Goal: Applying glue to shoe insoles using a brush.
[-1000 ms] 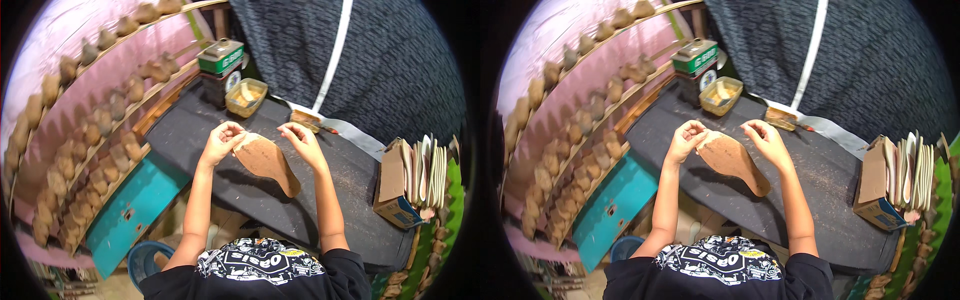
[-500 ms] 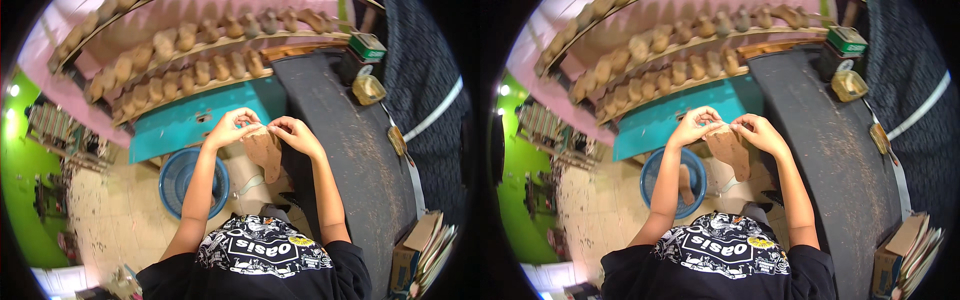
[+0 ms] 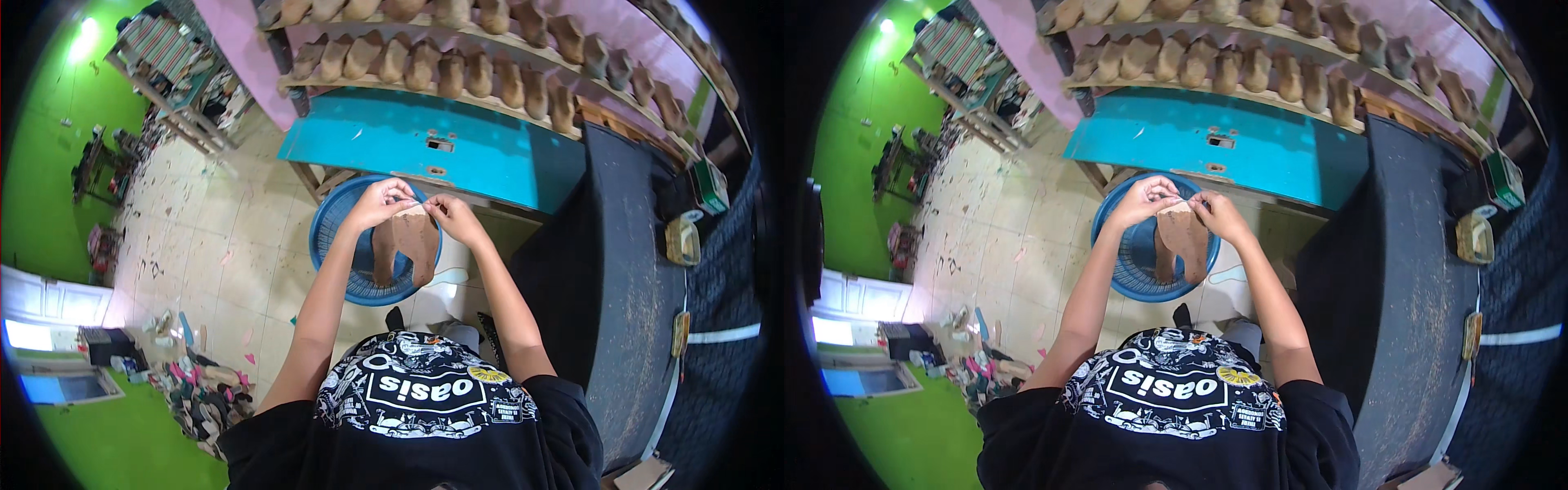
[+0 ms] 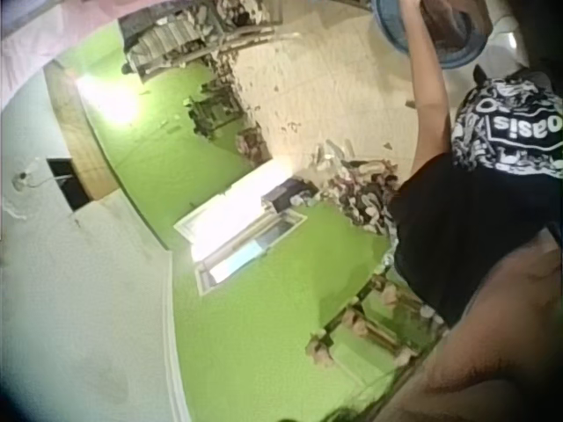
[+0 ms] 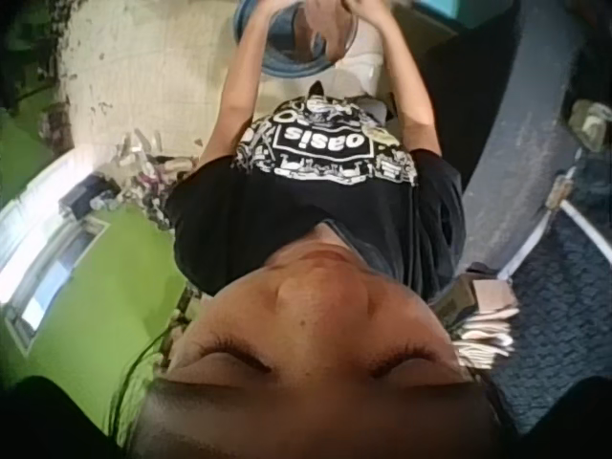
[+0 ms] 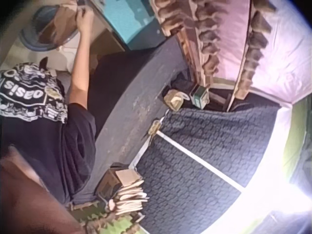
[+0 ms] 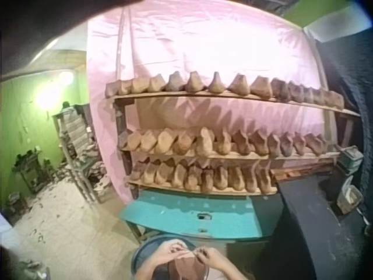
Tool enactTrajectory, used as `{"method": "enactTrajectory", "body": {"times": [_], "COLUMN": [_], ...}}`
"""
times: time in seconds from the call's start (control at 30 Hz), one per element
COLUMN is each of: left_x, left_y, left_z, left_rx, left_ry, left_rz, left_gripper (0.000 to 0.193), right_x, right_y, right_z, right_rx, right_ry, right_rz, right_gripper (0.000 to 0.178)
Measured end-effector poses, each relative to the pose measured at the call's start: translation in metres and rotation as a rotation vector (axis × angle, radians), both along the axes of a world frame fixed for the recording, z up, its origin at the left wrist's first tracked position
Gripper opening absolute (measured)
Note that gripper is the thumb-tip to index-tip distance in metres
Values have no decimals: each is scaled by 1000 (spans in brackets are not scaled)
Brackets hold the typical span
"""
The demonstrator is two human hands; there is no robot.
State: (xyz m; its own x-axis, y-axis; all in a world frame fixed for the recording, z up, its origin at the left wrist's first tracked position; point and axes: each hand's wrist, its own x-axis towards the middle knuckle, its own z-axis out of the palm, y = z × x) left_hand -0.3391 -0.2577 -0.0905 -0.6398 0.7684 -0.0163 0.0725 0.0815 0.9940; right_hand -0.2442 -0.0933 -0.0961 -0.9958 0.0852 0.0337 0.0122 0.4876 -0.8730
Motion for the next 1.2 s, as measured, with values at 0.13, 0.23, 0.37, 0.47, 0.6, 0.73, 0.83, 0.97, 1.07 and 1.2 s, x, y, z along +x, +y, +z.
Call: {"method": "enactTrajectory", "body": {"times": [0.13,0.23,0.37,0.47,0.6,0.73,0.83,0.97,1.07,1.2], "left_x": [-6,-7,-2,17,47,68,83,91,94,97], "left_y": [-24,-37,-71,-80,-90,-89,-90,-83,-68,-76], "left_z": [-47,-85,-151,-179,-204,-219,-232,-239,-239,-247], "left_rx": [42,21,47,-107,-173,-298,-279,-341,-212,-264], "left_ry": [44,-24,49,-214,-365,-455,-471,-508,-558,-562], "left_rz": [181,282,591,658,673,646,638,646,654,689], "left_gripper": [18,19,19,30,33,35,39,41,48,51], "right_x": [-19,-29,-41,-49,-57,-66,-73,-86,-88,-68], "right_y": [-27,-39,-55,-47,-50,-49,-46,-40,-21,-26], "right_z": [-47,-83,-142,-194,-228,-253,-269,-290,-310,-307], "right_rx": [16,42,8,-51,-50,3,-41,59,121,105], "right_ry": [14,19,79,-8,-72,-105,-199,-179,-264,-302], "right_rz": [9,-18,-129,-288,-296,-276,-285,-313,-277,-238], "right_gripper": [21,20,21,20,20,23,22,21,26,35]}}
